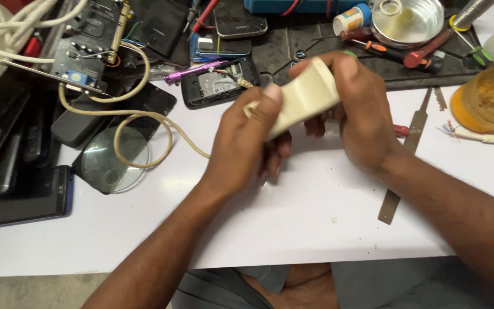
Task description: The person disassembles a beige corded telephone handset, cleans the interior of the plastic housing with a brush, and reassembles the handset. They use a screwdriver to open the case and a brush to remove debris before snapping the halves back together.
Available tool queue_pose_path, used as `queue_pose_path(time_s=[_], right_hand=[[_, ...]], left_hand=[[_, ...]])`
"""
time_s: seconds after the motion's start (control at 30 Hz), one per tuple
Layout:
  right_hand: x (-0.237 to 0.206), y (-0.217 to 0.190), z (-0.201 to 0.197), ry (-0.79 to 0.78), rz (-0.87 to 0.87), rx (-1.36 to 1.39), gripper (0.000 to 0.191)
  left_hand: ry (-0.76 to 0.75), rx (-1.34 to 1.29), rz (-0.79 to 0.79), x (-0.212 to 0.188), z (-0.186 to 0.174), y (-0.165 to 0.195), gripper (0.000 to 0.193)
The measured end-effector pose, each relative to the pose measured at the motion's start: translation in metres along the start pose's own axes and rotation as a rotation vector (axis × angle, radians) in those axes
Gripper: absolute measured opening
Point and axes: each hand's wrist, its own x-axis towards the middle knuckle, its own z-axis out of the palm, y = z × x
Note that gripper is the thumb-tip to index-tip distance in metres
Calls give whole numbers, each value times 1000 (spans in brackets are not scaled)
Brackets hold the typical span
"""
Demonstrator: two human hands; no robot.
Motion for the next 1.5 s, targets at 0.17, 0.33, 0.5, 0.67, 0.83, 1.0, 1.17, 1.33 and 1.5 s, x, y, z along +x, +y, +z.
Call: queue_pose_path(time_s=[0.17,0.33,0.5,0.67,0.83,1.0,1.17,1.33,1.5], right_hand=[[-3,-6,3,-156,-120,-143,57],[-3,-3,6,-116,-98,-222,55],[-7,-6,7,-130,-194,-422,51],[-5,-14,10,-133,-256,-529,54],[-4,-17,12,-153,-292,-501,51],[-6,-11,9,-133,-263,-498,50],[-9,-7,7,-101,-205,-410,52],[-7,-11,10,-110,-246,-485,58],[-6,-14,12,-26,-64,-198,61]], left_hand=[[-123,-291,-42,1,-13,6,61],[-43,-219,-51,5,-12,8,53],[9,-149,33,3,-10,6,61],[-34,-49,74,3,-12,6,69],[-74,-87,66,3,-14,2,72],[-74,-115,301,4,-11,-5,61],[-114,93,488,-3,-18,-3,54],[-99,106,503,-5,-19,-1,54],[-89,-97,402,-2,-19,-2,50]])
